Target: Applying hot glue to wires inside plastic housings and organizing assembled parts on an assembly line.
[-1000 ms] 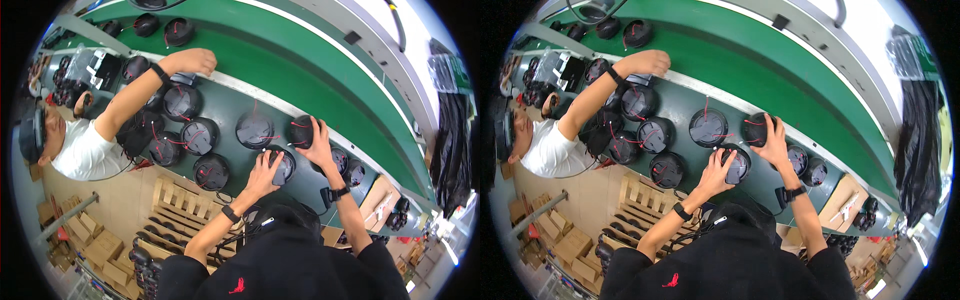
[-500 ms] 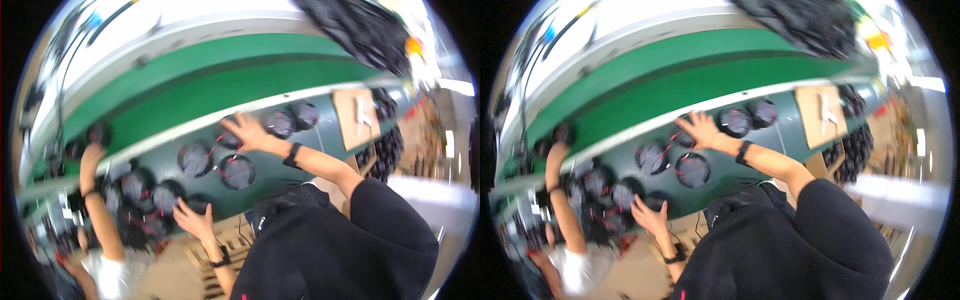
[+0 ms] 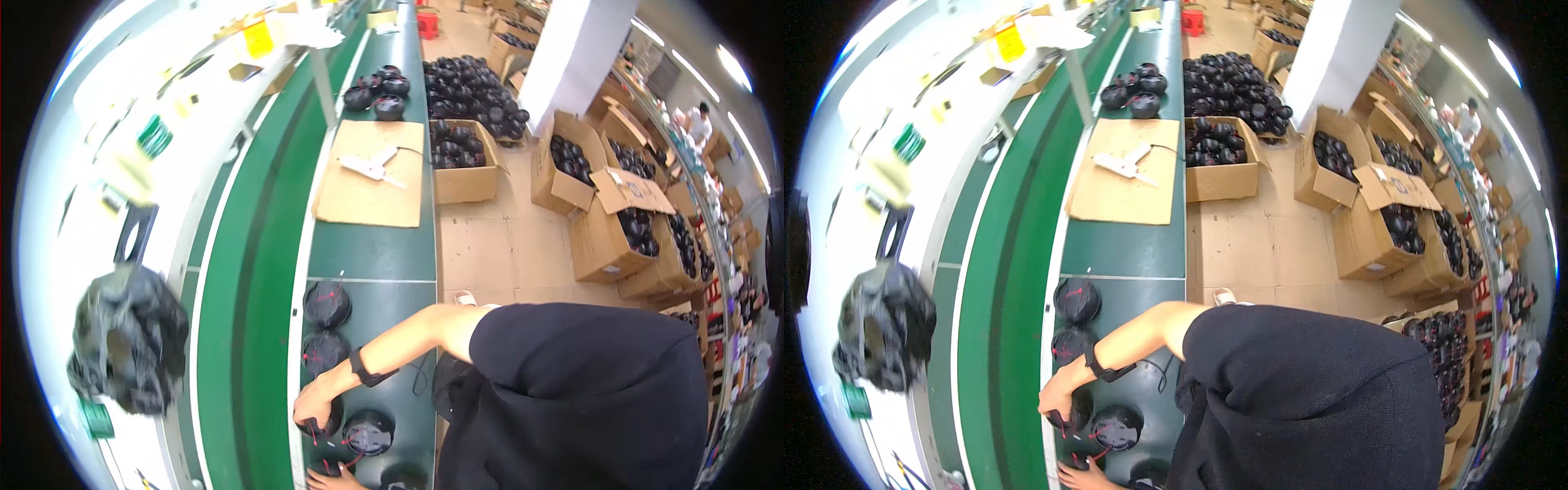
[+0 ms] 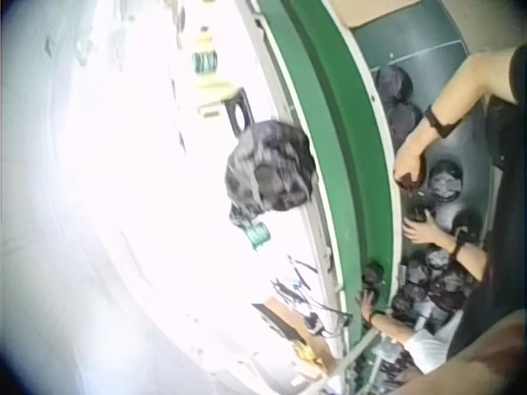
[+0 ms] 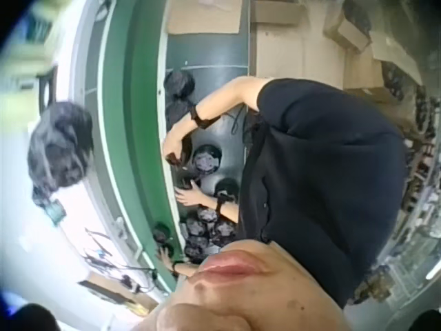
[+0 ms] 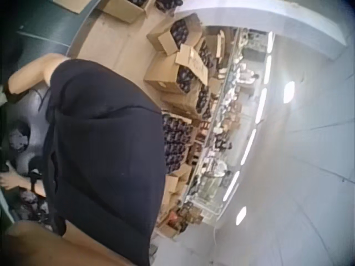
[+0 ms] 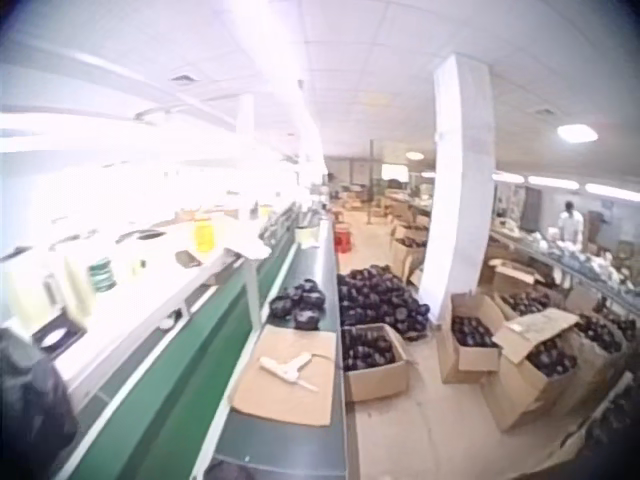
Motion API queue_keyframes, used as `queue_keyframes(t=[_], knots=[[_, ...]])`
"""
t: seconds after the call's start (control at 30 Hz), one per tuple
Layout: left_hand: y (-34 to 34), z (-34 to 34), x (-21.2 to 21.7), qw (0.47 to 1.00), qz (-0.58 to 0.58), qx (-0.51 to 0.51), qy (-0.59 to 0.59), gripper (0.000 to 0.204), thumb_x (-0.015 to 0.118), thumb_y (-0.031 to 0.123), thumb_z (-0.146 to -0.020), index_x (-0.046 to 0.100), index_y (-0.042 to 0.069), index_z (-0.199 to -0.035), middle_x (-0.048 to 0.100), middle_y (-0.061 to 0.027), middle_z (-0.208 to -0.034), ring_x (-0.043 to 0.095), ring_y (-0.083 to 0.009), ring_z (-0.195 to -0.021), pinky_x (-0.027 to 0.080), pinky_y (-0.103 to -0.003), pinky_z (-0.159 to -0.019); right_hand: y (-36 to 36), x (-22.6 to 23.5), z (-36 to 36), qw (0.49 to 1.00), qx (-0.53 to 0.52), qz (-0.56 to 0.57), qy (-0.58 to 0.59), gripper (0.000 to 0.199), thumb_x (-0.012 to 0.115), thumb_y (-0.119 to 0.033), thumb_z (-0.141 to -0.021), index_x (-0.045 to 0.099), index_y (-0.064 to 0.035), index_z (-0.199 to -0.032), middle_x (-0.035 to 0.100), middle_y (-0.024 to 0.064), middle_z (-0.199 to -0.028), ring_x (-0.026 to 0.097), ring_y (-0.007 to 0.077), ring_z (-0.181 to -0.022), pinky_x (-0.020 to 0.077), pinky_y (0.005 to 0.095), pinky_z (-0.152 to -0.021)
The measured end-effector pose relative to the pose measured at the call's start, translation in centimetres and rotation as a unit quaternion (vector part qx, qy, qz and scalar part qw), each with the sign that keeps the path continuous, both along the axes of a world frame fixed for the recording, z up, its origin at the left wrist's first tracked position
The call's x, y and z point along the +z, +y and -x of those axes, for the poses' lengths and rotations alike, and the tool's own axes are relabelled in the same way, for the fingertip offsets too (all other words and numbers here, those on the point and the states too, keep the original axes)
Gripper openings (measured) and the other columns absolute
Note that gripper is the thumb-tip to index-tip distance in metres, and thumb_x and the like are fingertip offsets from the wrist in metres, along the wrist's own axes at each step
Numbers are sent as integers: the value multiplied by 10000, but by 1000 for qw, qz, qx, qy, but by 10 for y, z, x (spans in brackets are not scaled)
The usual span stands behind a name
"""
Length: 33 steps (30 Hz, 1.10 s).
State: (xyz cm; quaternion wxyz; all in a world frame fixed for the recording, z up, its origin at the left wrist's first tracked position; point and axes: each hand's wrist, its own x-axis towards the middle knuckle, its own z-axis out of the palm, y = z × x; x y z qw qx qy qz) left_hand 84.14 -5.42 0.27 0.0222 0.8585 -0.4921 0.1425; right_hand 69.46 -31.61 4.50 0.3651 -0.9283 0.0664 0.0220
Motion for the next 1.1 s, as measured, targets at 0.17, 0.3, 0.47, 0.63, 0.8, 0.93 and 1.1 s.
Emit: queue_keyframes(t=[0.17, 0.3, 0.47, 0.63, 0.8, 0.93, 1.1], knots=[[63, -19, -38, 996, -28, 87, -4, 866, 757, 502, -720, 451, 67, -1404, 461, -238, -1384, 500, -431, -1193, 432, -555, -966, -46, 73, 155, 983, 57, -96, -148, 298, 710, -282, -847, 689, -2, -748, 692, 135, -734, 650, 264, -683, 505, 414, -642], [-23, 139, 130, 892, -130, 70, 428, 530, 742, 349, -840, 634, -27, -1197, 654, -243, -1170, 619, -363, -1092, 466, -421, -974, -83, 101, 397, 971, -137, -24, -193, 478, 586, -334, -962, 516, 10, -636, 502, 172, -583, 503, 357, -563, 399, 450, -555], [-205, 360, 218, 734, -183, -356, 549, 389, 686, 95, -912, 598, -1, -1278, 649, -128, -1244, 640, -251, -1052, 501, -341, -935, -57, 84, 664, 760, -516, -325, -223, 299, 620, -304, -959, 712, -24, -911, 717, 77, -790, 675, 129, -733, 531, 313, -669], [-415, 615, 331, 272, 184, -659, 677, 522, 644, 474, -899, 634, -40, -990, 668, -193, -883, 658, -326, -813, 542, -396, -686, 26, 14, 862, 680, -731, -24, 50, 212, 617, -230, -937, 668, -25, -953, 704, 66, -851, 658, 155, -752, 538, 322, -696], [-442, 784, 319, 251, 286, -422, 823, 445, 661, 410, -875, 651, -28, -950, 675, -161, -901, 664, -307, -807, 533, -353, -684, 106, -11, 950, 505, -817, -275, -50, 180, 607, -201, -942, 640, -25, -962, 678, 95, -838, 653, 173, -745, 539, 340, -682], [-524, 849, 315, 225, 213, -534, 787, 411, 658, 370, -862, 653, -32, -948, 679, -159, -901, 665, -299, -808, 532, -349, -690, 138, -72, 990, 581, -788, -194, 53, 162, 600, -194, -949, 644, -46, -998, 678, 49, -868, 631, 147, -750, 533, 346, -698], [-627, 995, 336, 171, 230, -679, 676, 370, 655, 320, -847, 654, -37, -945, 683, -156, -901, 667, -288, -809, 532, -344, -698, 118, -98, 1079, 331, -873, -345, -101, 242, 613, -243, -962, 638, -28, -1072, 666, 41, -829, 639, 156, -756, 527, 324, -658]])
